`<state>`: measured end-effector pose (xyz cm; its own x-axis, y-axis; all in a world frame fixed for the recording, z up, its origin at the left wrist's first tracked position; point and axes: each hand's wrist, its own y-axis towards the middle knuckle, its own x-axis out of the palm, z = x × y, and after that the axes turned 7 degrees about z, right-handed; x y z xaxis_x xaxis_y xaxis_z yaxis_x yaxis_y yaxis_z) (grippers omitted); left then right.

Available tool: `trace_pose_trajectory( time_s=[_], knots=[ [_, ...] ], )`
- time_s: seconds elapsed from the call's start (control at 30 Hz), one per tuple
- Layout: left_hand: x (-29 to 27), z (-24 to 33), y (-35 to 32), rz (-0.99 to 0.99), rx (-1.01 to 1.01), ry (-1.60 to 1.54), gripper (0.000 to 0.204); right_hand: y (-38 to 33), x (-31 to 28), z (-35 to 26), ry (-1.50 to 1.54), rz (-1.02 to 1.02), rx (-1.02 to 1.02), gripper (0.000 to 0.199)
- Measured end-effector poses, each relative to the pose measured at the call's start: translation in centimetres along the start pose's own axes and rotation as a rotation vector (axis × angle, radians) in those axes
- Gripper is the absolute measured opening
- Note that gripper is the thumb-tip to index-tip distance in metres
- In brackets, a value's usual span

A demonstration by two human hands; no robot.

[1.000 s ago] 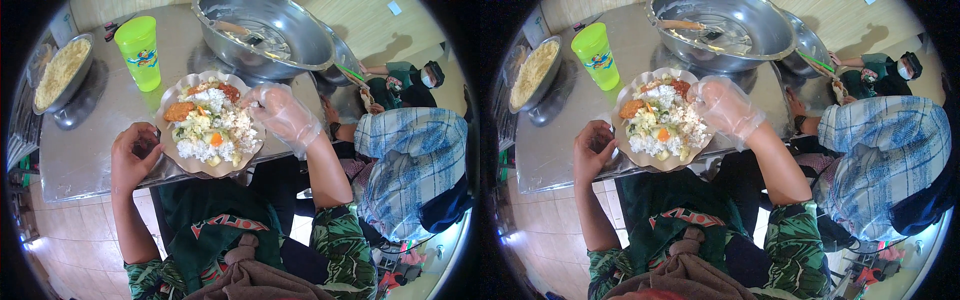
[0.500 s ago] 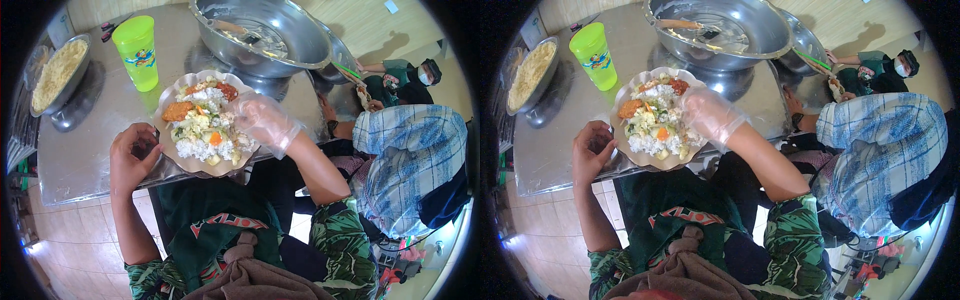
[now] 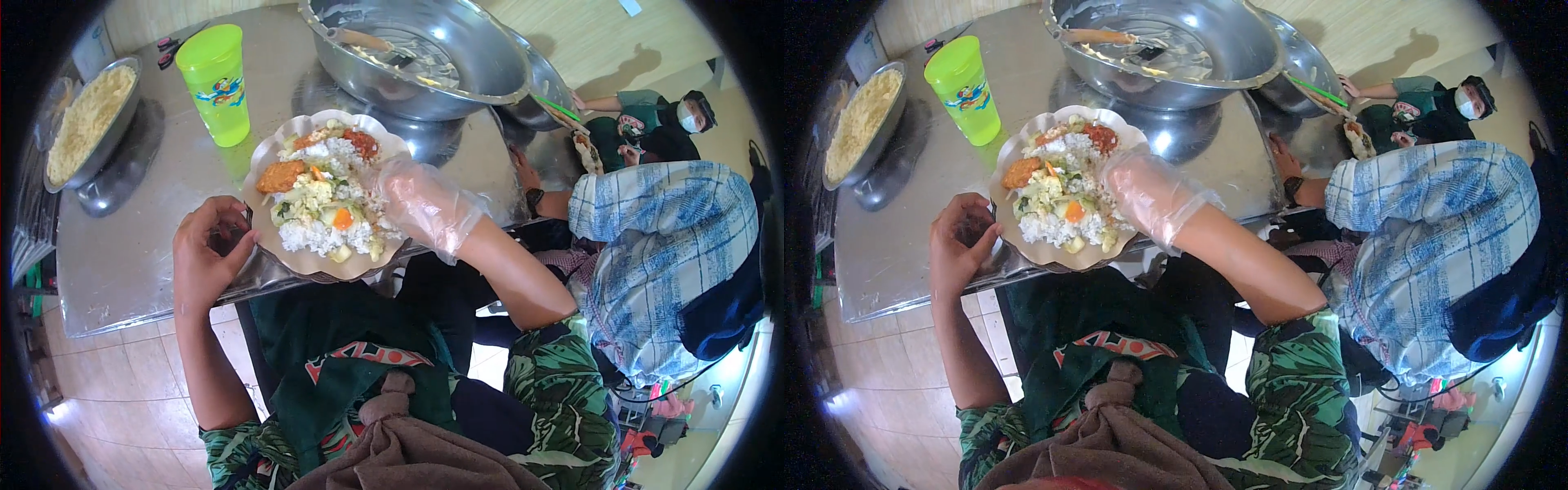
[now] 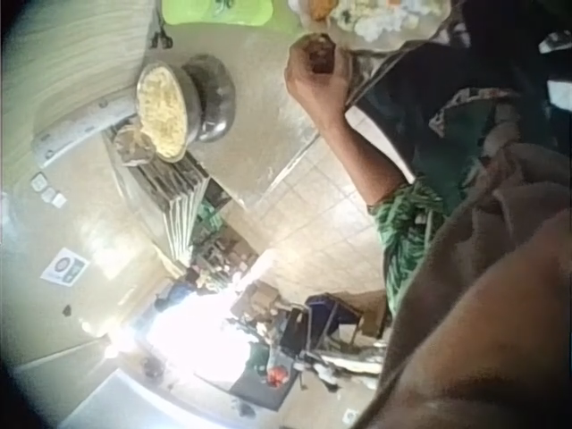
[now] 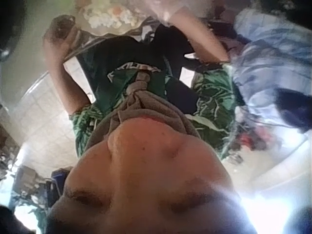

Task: The recorder is assembling a plate of food including rice, vegetables, and tempeh at a stainless steel prep station.

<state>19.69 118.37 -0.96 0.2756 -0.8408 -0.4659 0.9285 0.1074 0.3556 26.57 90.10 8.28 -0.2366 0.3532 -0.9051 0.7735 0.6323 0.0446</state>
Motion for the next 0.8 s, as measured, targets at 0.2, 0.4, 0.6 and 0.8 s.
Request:
trace_pose_trajectory(
  time_s=[0.2, 0.4, 0.6, 0.8],
  knots=[
    [0.1, 0.3, 0.3, -0.003, -0.039, -0.003, 0.031, -0.7, 0.5, 1.7, -0.241, -0.015, -0.203, 0.039],
    [0.8, 0.4, 0.7, 0.005, -0.025, -0.069, 0.031, -1.2, 1.8, 3.9, -0.219, 0.068, -0.219, 0.020],
    [0.6, 0.1, 0.1, -0.035, -0.056, -0.117, 0.032, -0.5, 3.4, 4.6, -0.154, 0.097, -0.173, 0.010],
    [0.5, -0.2, -0.1, -0.008, -0.061, -0.142, 0.031, -0.7, 4.1, 4.1, -0.017, 0.142, -0.129, 0.009]
  ],
)
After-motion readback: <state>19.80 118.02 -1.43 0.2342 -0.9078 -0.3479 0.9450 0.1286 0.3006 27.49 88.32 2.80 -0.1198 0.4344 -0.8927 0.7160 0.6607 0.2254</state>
